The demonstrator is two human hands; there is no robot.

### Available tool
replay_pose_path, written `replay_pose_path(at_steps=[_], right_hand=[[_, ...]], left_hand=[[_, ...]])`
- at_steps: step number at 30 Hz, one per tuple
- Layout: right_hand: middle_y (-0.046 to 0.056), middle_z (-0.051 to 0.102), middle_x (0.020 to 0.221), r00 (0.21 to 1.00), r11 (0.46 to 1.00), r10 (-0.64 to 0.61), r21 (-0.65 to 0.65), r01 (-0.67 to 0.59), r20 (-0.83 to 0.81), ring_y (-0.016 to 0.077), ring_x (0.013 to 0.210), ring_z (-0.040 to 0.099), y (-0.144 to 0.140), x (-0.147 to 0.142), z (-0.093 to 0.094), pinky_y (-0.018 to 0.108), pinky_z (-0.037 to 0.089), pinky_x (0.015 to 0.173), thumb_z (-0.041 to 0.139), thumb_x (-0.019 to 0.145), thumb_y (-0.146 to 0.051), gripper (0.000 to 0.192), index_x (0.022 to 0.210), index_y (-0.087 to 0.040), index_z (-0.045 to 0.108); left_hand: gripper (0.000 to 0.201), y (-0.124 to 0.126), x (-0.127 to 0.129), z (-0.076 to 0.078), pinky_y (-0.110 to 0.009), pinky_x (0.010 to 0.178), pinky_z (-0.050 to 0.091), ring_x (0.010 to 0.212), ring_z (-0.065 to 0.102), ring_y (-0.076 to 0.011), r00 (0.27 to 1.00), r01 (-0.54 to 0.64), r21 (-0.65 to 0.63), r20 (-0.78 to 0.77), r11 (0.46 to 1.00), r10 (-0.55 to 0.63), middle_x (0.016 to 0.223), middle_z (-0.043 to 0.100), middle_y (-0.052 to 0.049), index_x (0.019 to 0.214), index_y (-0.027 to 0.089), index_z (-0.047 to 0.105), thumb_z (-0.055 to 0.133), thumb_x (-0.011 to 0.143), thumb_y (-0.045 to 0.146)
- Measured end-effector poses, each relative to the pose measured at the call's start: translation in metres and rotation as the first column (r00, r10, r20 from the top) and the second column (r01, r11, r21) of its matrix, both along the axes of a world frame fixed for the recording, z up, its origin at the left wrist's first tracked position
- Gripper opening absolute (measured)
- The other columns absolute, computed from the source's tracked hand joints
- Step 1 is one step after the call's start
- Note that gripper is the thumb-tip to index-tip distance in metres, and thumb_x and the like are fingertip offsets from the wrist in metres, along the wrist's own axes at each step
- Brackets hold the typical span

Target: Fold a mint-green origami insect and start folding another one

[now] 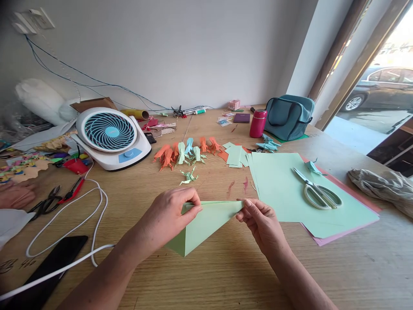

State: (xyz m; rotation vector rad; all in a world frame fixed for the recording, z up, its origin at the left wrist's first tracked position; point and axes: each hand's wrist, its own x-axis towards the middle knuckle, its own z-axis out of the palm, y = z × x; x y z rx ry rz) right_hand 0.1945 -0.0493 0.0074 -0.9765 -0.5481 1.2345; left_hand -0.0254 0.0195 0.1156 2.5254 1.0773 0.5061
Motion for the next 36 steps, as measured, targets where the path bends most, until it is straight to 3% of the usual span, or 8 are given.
replay_pose_path(at_steps=[17,20,25,29,36], right_hand=[[0.0,0.063,0.054,0.999,1.0,-0.006,-0.007,0.006,0.041,0.0114,0.056,0.058,-0.0006,-0.0004,0.002,0.02,0.049,0.055,0.082,0.073,-0.045,0.024,0.079,-0.022,0.077],[0.0,0.063,0.054,0.999,1.0,-0.015,-0.006,0.015,0.032,0.0105,0.056,0.058,-0.0006,-0.0011,0.0022,0.018,0.048,0.054,0.083,0.071,-0.045,0.024,0.078,-0.022,0.077],[0.0,0.063,0.054,0.999,1.0,-0.018,0.008,0.018,0.03,0.0103,0.056,0.058,-0.0007,-0.0018,0.0032,0.018,0.049,0.055,0.084,0.071,-0.045,0.024,0.077,-0.022,0.077],[0.0,0.063,0.054,0.999,1.0,-0.015,0.011,0.015,0.037,0.0102,0.056,0.058,-0.0008,-0.0017,0.0031,0.018,0.049,0.056,0.083,0.072,-0.044,0.024,0.081,-0.022,0.079],[0.0,0.063,0.054,0.999,1.0,-0.029,0.001,0.029,0.012,0.0109,0.056,0.058,-0.0013,-0.0012,0.0031,0.019,0.05,0.056,0.084,0.071,-0.042,0.025,0.083,-0.021,0.08]], left_hand=[[0.017,-0.0018,0.0017,0.0038,-0.024,0.06,0.039,0.068,0.061,-0.0134,0.998,-0.055,0.035,-0.001,0.998,0.055,0.072,0.065,0.005,0.073,0.02,0.053,0.062,0.081,0.008],[0.016,-0.0005,0.0014,0.0021,-0.025,0.064,0.043,0.073,0.064,-0.014,0.999,-0.045,0.039,0.022,0.998,0.044,0.077,0.067,0.005,0.083,0.021,0.056,0.065,0.08,0.007],[0.032,0.0004,0.0009,0.0002,-0.03,0.079,0.048,0.087,0.067,-0.0168,1.0,-0.01,0.035,0.009,0.999,0.009,0.086,0.072,0.004,0.112,0.023,0.062,0.067,0.084,0.01],[0.024,0.0007,0.0007,0.001,-0.033,0.085,0.049,0.093,0.067,-0.0189,1.0,0.021,0.079,-0.013,0.997,-0.02,0.095,0.074,0.0,0.108,0.022,0.068,0.067,0.086,0.011],[0.025,0.0022,0.0006,0.0011,-0.033,0.083,0.049,0.089,0.066,-0.0184,0.999,0.033,0.077,0.013,0.997,-0.034,0.088,0.073,0.001,0.105,0.022,0.069,0.069,0.083,0.009]])
